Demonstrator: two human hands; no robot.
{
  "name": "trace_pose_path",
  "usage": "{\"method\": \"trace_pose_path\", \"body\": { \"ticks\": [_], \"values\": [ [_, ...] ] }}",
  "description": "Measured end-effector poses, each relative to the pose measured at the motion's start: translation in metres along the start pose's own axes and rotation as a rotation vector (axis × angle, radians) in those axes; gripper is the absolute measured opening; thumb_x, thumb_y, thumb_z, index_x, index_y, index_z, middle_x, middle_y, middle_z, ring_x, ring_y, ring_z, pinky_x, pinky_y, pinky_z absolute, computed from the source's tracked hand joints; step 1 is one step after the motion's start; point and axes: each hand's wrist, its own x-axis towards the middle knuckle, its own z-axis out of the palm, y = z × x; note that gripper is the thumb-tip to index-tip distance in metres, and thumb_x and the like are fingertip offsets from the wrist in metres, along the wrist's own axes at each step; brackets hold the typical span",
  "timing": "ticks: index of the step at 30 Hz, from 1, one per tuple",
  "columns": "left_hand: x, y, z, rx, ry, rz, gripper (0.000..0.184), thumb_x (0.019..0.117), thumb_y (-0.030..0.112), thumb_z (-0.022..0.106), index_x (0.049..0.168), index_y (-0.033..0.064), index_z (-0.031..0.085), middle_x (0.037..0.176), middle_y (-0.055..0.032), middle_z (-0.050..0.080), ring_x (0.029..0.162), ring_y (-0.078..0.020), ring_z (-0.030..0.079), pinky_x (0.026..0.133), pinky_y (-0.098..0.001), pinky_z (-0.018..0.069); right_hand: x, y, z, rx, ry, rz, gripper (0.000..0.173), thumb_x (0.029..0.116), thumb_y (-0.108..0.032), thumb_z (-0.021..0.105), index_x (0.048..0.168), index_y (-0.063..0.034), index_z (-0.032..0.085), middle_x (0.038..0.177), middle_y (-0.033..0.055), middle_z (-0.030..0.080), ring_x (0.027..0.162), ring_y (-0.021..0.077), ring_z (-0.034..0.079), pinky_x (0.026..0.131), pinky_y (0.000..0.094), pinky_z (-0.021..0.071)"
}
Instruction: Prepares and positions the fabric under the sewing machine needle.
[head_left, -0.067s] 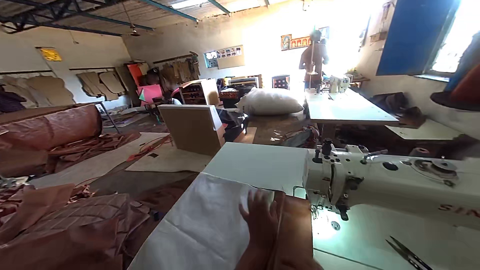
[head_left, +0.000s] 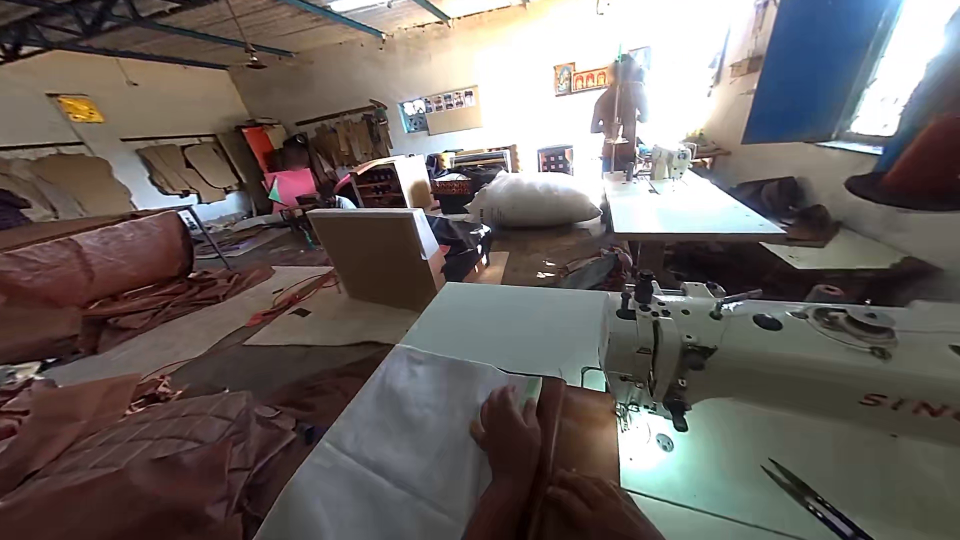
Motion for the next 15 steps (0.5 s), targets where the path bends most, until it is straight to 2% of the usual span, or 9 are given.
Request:
{"method": "trace_pose_path", "body": {
  "ticks": [2, 3, 6, 8, 9, 10, 12, 15],
  "values": [
    [0.009, 0.0, -0.01, 0.023, -0.184, -0.084, 0.05, 0.1039, 0.045, 0.053, 0.139, 0.0108, 0.063, 0.148, -0.0144, 0.055, 0.146, -0.0363, 0.041, 0.117, -0.065, 0.0243, 0.005, 0.008, 0.005, -0.011, -0.016, 0.038, 0.047, 0.1037, -0.031, 0.059, 0.141, -0.0021, 0.06, 0.149, 0.024, 0.054, 0.14, 0.0432, 0.049, 0.116, 0.0606, 0.0356],
    [0.011, -0.001, -0.015, 0.033, -0.278, -0.067, 0.054, 0.1032, 0.048, 0.053, 0.142, 0.0117, 0.059, 0.153, -0.0142, 0.05, 0.149, -0.0371, 0.035, 0.118, -0.0656, 0.0212, 0.004, 0.01, 0.01, -0.019, -0.006, 0.036, 0.048, 0.104, -0.032, 0.058, 0.142, -0.0027, 0.059, 0.15, 0.0236, 0.053, 0.141, 0.0435, 0.047, 0.117, 0.0609, 0.034],
    [0.01, -0.014, -0.034, 0.073, -0.556, 0.095, 0.068, 0.1003, 0.054, 0.057, 0.155, 0.0163, 0.045, 0.168, -0.0116, 0.028, 0.157, -0.0414, 0.01, 0.119, -0.0722, 0.0053, -0.003, 0.012, 0.015, 0.015, -0.004, 0.016, 0.049, 0.1047, -0.031, 0.056, 0.147, -0.0054, 0.055, 0.155, 0.0239, 0.047, 0.146, 0.0449, 0.041, 0.12, 0.0624, 0.0272],
    [0.006, -0.026, -0.04, 0.16, -0.668, 0.208, 0.08, 0.0968, 0.06, 0.059, 0.162, 0.022, 0.033, 0.173, -0.0062, 0.014, 0.158, -0.0406, -0.001, 0.119, -0.0729, -0.0011, -0.006, 0.013, 0.016, 0.007, -0.012, -0.004, 0.051, 0.1045, -0.035, 0.056, 0.149, -0.0095, 0.054, 0.158, 0.0221, 0.043, 0.147, 0.0444, 0.039, 0.12, 0.0627, 0.0262],
    [0.003, -0.031, -0.04, 0.227, -0.682, 0.256, 0.082, 0.0975, 0.064, 0.054, 0.164, 0.025, 0.026, 0.173, -0.0034, 0.01, 0.159, -0.039, -0.003, 0.119, -0.0721, -0.0022, -0.006, 0.012, 0.017, -0.009, -0.026, -0.005, 0.053, 0.1045, -0.039, 0.055, 0.15, -0.0114, 0.053, 0.16, 0.0203, 0.041, 0.149, 0.0437, 0.037, 0.12, 0.0628, 0.0251],
    [-0.001, -0.035, -0.038, 0.283, -0.661, 0.302, 0.078, 0.1002, 0.064, 0.047, 0.165, 0.0269, 0.024, 0.174, -0.0015, 0.01, 0.159, -0.0377, -0.002, 0.119, -0.0719, -0.0019, -0.007, 0.012, 0.018, -0.031, -0.035, -0.003, 0.056, 0.1041, -0.043, 0.054, 0.151, -0.0131, 0.052, 0.161, 0.0184, 0.04, 0.149, 0.0432, 0.035, 0.12, 0.063, 0.0242],
    [-0.009, -0.039, -0.029, 0.323, -0.577, 0.351, 0.061, 0.1078, 0.054, 0.033, 0.164, 0.0299, 0.027, 0.172, 0.0023, 0.017, 0.16, -0.0338, 0.004, 0.12, -0.071, -0.0007, -0.008, 0.013, 0.023, -0.091, -0.014, -0.014, 0.061, 0.1027, -0.051, 0.052, 0.152, -0.0153, 0.051, 0.161, 0.0154, 0.042, 0.149, 0.0433, 0.037, 0.119, 0.0639, 0.0254],
    [-0.01, -0.041, -0.023, 0.297, -0.511, 0.319, 0.05, 0.1119, 0.042, 0.027, 0.16, 0.0335, 0.037, 0.169, 0.0073, 0.027, 0.159, -0.029, 0.012, 0.122, -0.0672, 0.0021, -0.007, 0.014, 0.027, -0.112, -0.027, -0.026, 0.066, 0.1016, -0.055, 0.051, 0.155, -0.0155, 0.048, 0.161, 0.0138, 0.042, 0.15, 0.0444, 0.035, 0.119, 0.0656, 0.0231]
  ]
}}
